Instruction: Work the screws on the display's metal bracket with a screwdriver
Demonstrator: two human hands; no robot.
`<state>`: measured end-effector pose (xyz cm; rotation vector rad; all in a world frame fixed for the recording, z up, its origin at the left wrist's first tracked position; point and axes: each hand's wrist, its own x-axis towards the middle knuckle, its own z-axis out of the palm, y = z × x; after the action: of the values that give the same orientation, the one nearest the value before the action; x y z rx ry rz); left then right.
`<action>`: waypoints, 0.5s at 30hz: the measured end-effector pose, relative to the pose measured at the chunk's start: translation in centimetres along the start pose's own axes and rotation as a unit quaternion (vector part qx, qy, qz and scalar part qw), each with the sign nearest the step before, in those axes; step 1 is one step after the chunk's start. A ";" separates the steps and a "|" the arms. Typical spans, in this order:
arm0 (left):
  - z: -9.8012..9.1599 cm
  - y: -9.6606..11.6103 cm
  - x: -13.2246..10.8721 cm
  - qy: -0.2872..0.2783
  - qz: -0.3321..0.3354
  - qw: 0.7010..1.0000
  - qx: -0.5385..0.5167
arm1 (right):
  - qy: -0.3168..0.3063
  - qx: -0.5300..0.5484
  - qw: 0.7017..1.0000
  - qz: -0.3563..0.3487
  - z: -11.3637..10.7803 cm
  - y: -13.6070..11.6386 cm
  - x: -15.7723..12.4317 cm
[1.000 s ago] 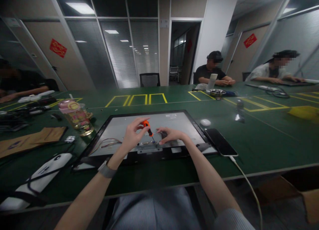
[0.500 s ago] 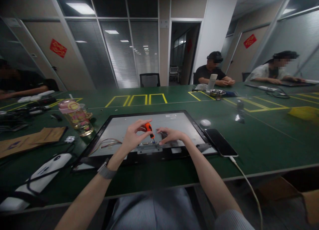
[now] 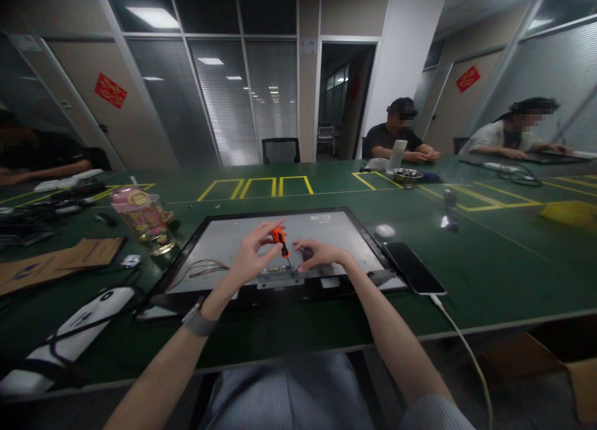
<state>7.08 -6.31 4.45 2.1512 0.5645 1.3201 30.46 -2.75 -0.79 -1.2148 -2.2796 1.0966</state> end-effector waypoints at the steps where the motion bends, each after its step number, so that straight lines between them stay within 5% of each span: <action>1: 0.0 0.0 0.0 -0.008 -0.009 1.000 -0.014 | -0.001 0.003 1.000 0.000 0.0 0.0 0.0; 8: -0.1 -0.1 0.1 0.039 -0.007 0.999 0.028 | 0.003 0.017 1.000 -0.005 0.0 -0.7 -0.3; 15: -0.1 -0.1 -0.1 -0.010 -0.039 0.997 -0.062 | -0.005 0.019 1.000 -0.008 -0.1 -0.9 -0.2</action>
<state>6.93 -6.25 4.39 2.0194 0.5388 1.2576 30.13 -3.19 -0.08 -1.1771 -2.2614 1.1364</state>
